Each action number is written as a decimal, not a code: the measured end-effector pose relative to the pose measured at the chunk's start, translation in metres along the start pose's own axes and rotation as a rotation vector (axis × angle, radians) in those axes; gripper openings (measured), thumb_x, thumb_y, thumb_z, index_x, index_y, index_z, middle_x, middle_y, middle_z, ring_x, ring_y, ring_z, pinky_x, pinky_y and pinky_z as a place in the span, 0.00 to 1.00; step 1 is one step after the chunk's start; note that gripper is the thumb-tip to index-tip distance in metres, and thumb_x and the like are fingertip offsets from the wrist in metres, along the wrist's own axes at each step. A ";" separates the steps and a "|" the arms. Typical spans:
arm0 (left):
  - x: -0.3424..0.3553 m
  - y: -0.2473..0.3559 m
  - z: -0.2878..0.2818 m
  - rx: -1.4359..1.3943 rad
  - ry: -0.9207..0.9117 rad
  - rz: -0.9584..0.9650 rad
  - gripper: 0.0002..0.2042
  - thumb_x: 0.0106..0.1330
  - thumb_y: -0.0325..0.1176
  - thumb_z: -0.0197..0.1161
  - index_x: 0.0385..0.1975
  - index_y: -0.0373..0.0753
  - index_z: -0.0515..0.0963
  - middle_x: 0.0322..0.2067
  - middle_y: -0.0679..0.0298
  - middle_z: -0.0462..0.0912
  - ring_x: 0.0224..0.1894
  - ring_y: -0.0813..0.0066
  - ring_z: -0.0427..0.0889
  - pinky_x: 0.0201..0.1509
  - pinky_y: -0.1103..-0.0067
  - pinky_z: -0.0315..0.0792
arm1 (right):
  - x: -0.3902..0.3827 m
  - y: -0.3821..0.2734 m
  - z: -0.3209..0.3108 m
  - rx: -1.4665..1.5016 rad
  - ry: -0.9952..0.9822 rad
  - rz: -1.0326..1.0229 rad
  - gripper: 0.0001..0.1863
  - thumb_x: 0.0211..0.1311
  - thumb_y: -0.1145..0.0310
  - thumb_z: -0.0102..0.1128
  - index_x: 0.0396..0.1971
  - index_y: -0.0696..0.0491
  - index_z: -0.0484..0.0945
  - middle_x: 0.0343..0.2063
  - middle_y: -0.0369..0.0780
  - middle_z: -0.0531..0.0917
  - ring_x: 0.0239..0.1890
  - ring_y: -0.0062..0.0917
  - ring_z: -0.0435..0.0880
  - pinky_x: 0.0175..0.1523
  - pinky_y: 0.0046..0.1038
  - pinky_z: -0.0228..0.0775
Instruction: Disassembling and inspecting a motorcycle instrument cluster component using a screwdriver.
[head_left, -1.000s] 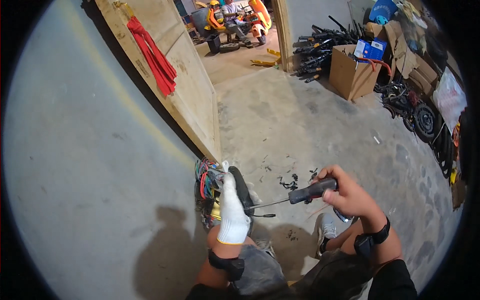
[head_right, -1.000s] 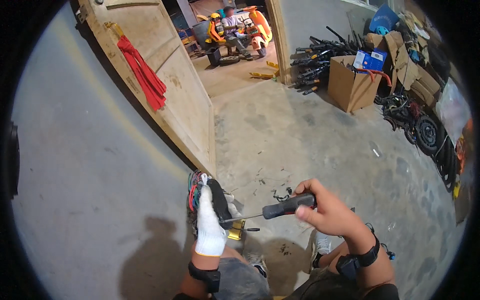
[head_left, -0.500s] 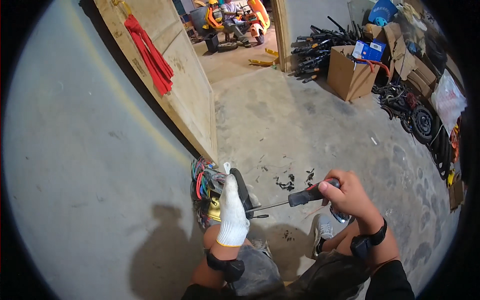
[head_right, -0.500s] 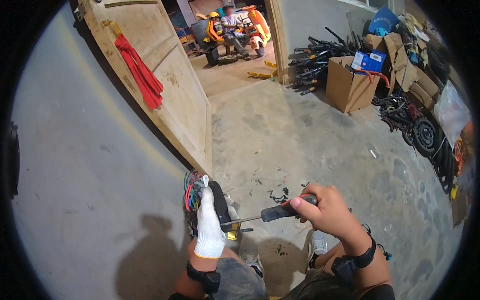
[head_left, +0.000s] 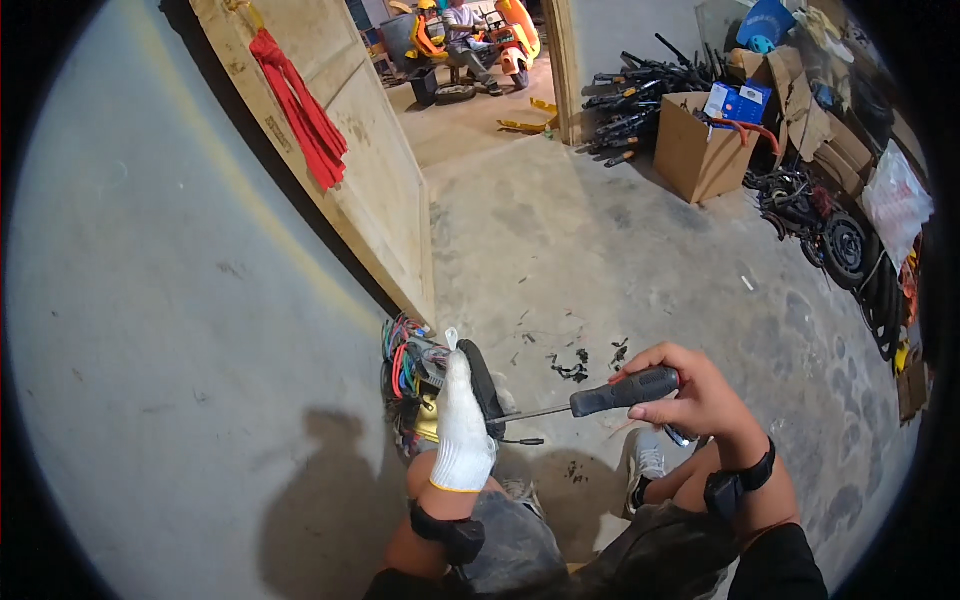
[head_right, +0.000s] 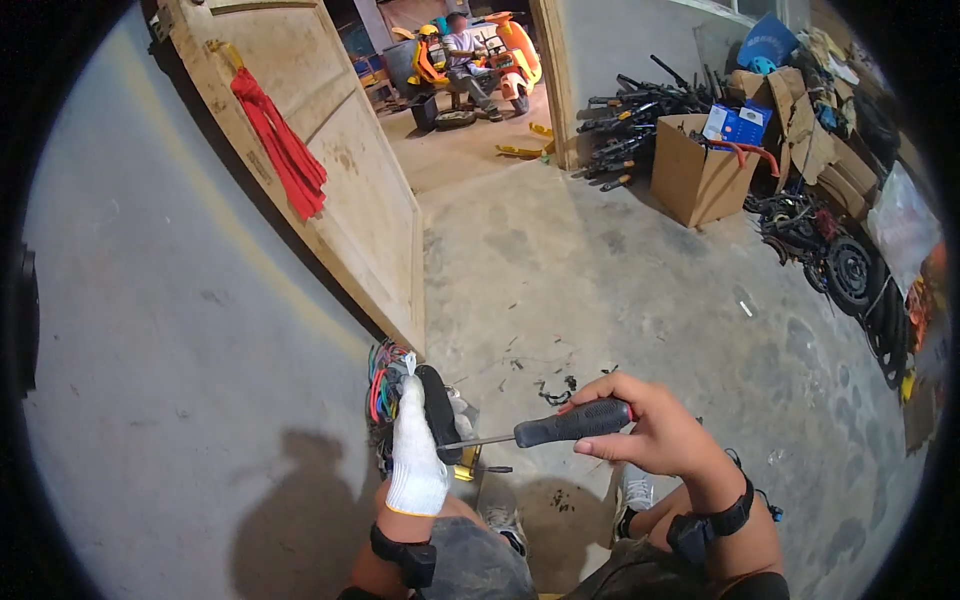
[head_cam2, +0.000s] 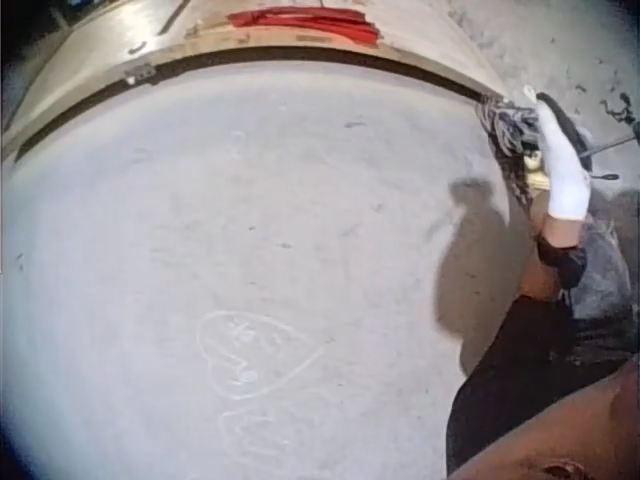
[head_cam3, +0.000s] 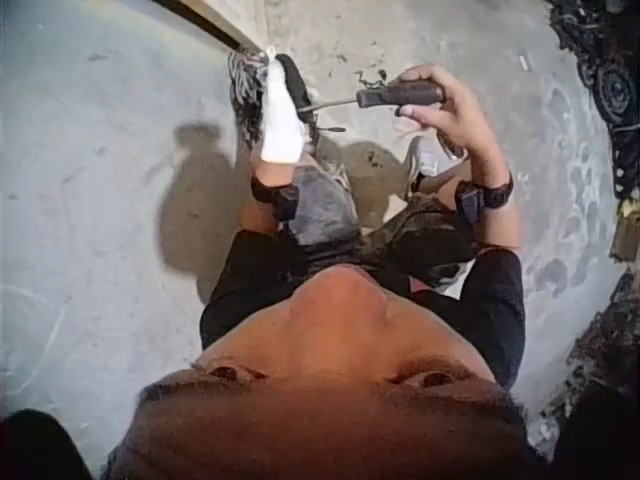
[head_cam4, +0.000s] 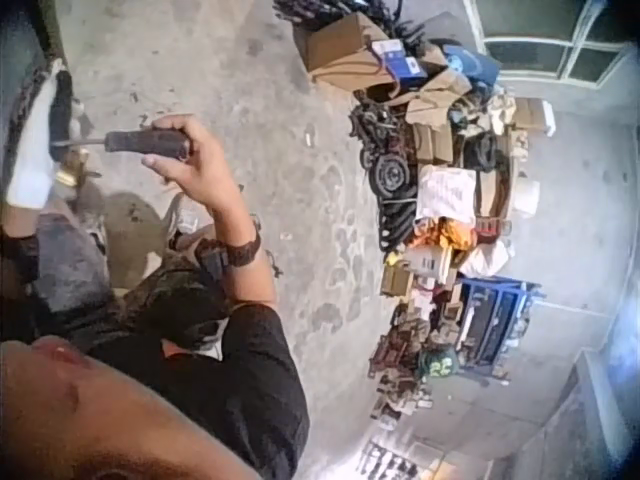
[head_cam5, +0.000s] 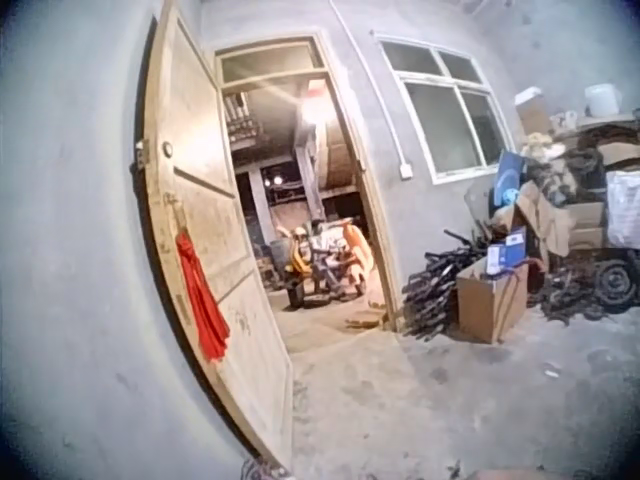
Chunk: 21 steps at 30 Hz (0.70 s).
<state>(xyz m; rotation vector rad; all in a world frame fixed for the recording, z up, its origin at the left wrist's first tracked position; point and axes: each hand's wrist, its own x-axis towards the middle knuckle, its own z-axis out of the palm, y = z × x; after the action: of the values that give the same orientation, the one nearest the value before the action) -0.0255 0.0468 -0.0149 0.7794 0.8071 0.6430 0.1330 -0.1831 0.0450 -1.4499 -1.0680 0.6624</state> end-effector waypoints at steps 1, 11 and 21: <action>0.000 -0.001 0.002 0.011 0.006 0.024 0.20 0.75 0.55 0.51 0.39 0.42 0.76 0.25 0.63 0.79 0.21 0.73 0.78 0.25 0.74 0.75 | 0.001 0.000 -0.002 0.022 0.016 0.025 0.20 0.56 0.72 0.76 0.47 0.58 0.78 0.38 0.39 0.87 0.42 0.23 0.86 0.47 0.27 0.77; -0.021 0.004 0.010 0.120 -0.012 0.133 0.21 0.76 0.53 0.50 0.35 0.40 0.75 0.23 0.65 0.77 0.20 0.74 0.76 0.24 0.76 0.73 | 0.010 -0.001 -0.008 0.004 0.061 0.478 0.17 0.65 0.61 0.68 0.42 0.60 0.79 0.31 0.39 0.85 0.33 0.21 0.84 0.39 0.25 0.76; 0.001 0.011 -0.002 -0.047 -0.006 -0.091 0.23 0.72 0.59 0.54 0.38 0.41 0.75 0.24 0.63 0.78 0.20 0.71 0.78 0.24 0.73 0.75 | 0.000 0.007 0.005 -0.121 0.029 -0.151 0.21 0.57 0.72 0.75 0.48 0.58 0.76 0.41 0.40 0.83 0.44 0.23 0.81 0.51 0.29 0.74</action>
<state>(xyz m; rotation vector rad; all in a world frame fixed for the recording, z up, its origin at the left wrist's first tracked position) -0.0284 0.0545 -0.0075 0.6974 0.8147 0.5767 0.1303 -0.1799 0.0372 -1.4607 -1.1990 0.4743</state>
